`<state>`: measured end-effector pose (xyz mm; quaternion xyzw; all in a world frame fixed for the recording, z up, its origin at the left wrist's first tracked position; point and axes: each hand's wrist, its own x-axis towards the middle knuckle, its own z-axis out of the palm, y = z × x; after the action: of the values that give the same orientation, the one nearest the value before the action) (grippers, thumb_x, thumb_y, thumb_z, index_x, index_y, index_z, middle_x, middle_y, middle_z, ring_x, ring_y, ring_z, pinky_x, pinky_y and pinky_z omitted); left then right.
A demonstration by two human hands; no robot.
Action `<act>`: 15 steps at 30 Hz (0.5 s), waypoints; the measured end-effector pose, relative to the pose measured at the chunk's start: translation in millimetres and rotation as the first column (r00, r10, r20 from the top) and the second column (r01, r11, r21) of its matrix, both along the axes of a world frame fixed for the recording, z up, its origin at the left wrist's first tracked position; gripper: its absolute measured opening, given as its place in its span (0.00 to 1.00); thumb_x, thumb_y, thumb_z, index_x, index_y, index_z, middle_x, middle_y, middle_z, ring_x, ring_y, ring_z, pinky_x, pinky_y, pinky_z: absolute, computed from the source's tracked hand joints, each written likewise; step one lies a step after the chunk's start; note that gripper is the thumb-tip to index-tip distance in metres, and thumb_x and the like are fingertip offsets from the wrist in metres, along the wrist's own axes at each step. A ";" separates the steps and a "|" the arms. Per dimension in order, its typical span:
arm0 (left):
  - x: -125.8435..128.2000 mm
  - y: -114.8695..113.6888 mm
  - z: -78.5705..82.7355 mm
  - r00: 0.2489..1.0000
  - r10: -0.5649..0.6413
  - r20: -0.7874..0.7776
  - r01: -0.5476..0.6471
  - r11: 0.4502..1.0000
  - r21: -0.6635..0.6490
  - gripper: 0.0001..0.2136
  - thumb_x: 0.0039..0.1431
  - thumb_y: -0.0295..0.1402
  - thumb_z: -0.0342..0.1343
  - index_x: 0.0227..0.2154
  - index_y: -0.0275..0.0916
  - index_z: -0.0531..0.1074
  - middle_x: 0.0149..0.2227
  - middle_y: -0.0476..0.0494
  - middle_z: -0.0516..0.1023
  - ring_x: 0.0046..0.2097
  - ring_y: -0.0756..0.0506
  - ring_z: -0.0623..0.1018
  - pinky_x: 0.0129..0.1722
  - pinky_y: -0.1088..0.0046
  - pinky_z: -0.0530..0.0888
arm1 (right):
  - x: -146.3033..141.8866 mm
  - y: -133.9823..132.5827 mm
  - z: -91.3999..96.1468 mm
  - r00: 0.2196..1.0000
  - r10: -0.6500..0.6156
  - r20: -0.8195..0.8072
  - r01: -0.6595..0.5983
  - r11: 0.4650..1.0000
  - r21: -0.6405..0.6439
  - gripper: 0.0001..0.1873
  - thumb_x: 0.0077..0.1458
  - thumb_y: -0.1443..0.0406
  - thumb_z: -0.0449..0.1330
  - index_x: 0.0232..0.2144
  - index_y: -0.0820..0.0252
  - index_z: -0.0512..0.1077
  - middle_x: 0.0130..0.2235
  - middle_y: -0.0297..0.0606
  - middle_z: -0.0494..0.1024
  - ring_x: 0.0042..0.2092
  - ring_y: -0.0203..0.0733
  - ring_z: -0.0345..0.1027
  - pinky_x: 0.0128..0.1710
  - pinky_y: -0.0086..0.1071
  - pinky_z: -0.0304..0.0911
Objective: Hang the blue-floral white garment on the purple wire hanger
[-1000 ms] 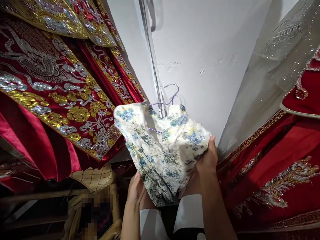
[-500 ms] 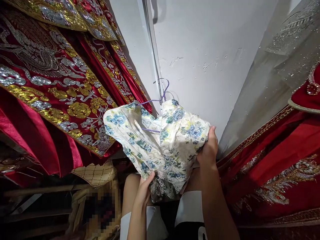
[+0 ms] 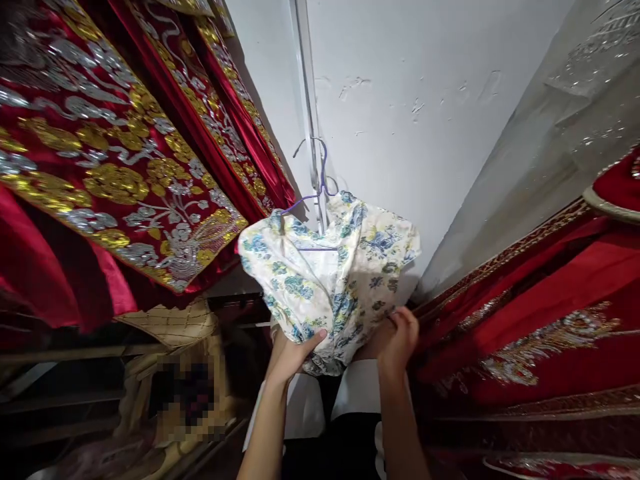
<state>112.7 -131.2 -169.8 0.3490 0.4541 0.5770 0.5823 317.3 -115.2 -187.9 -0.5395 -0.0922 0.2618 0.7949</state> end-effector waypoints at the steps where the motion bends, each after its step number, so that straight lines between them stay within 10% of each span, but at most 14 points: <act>1: 4.0 1.2 -1.0 0.999 -0.043 -0.021 0.043 0.999 0.003 0.35 0.36 0.29 0.76 0.53 0.41 0.76 0.59 0.37 0.76 0.71 0.36 0.62 0.73 0.58 0.49 | -3.5 -5.3 -4.1 0.994 0.108 0.016 -0.107 0.994 -0.029 0.15 0.42 0.57 0.67 0.32 0.56 0.73 0.33 0.31 0.77 0.32 0.36 0.69 0.31 0.28 0.63; 7: 18.0 0.6 -16.7 0.983 -0.148 -0.108 0.147 0.989 -0.019 0.30 0.42 0.32 0.74 0.52 0.43 0.76 0.53 0.38 0.80 0.69 0.37 0.65 0.72 0.58 0.53 | -29.9 -8.4 21.6 0.641 0.719 0.270 -0.721 0.684 -0.111 0.15 0.50 0.54 0.68 0.32 0.58 0.75 0.27 0.32 0.73 0.30 0.37 0.66 0.33 0.30 0.63; 15: -5.1 -10.4 -6.6 0.980 -0.133 -0.146 0.128 0.991 -0.042 0.35 0.44 0.33 0.73 0.59 0.44 0.71 0.57 0.39 0.78 0.69 0.36 0.65 0.71 0.60 0.56 | -54.0 -13.3 23.0 0.539 0.746 0.390 -0.719 0.649 -0.247 0.15 0.50 0.54 0.68 0.29 0.58 0.72 0.23 0.33 0.72 0.28 0.38 0.65 0.29 0.31 0.61</act>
<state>107.6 -141.6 -176.5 0.4106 0.4814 0.5026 0.5891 263.2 -128.5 -164.9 -0.5189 -0.4865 0.4370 0.5505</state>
